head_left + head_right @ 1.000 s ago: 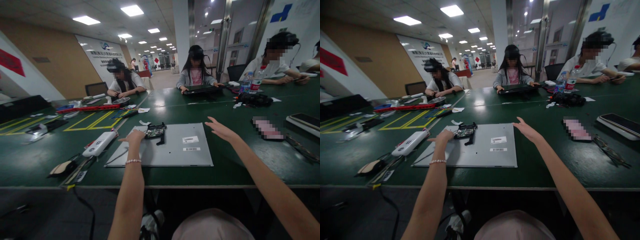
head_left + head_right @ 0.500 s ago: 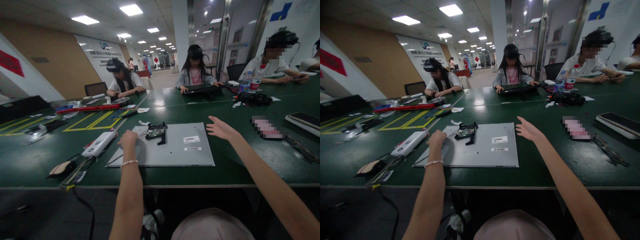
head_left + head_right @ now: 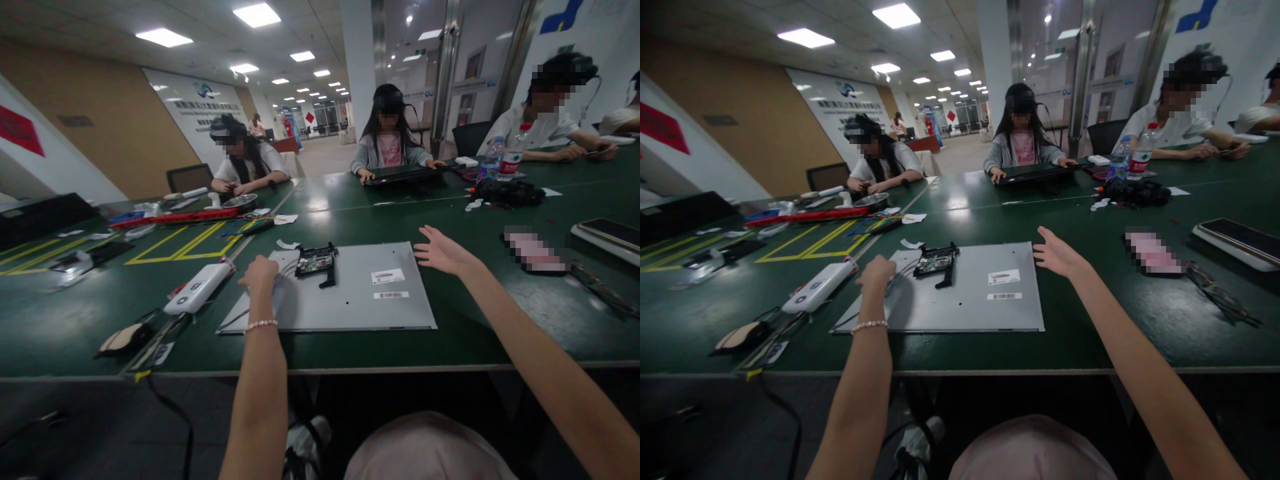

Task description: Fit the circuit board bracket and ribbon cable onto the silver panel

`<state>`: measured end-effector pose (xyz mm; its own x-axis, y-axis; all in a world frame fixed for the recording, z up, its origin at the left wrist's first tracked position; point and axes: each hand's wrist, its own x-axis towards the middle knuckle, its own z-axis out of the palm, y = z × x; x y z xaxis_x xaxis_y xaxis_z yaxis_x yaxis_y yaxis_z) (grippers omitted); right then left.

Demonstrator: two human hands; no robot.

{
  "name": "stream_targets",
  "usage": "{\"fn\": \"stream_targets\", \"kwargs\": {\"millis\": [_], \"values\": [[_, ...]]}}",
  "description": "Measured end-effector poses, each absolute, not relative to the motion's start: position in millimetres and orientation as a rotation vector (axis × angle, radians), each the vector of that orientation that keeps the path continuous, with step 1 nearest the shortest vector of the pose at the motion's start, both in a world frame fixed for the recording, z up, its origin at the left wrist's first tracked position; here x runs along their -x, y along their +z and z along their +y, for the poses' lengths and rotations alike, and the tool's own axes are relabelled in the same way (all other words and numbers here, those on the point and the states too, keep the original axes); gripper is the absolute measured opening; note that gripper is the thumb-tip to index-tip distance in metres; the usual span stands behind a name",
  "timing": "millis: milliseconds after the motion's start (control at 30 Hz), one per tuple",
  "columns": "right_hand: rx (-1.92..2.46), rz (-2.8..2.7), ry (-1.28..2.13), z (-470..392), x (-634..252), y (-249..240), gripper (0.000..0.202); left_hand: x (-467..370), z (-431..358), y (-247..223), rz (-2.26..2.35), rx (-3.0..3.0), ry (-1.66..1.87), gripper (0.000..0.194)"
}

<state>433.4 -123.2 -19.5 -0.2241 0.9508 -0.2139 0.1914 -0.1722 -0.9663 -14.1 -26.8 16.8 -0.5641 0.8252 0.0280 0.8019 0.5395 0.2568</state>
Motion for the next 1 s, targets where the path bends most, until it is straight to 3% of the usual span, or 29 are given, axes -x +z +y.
{"fn": "stream_targets", "kwargs": {"millis": [333, 667, 1000], "values": [[1.249, -0.87, 1.521, -125.7, -447.5, -13.7, 0.088, 10.0, -25.8, 14.9, 2.647, -1.588, 0.409, 0.037], [1.317, -0.859, 1.467, -117.6, -459.1, -22.6, 0.097, 7.6, -25.0, 16.8, 2.567, -1.682, 0.371, 0.032], [1.38, -0.833, 1.378, -116.3, -471.0, -21.5, 0.092, 3.3, -30.2, 22.5, 2.492, -1.706, 0.358, 0.031]]}}
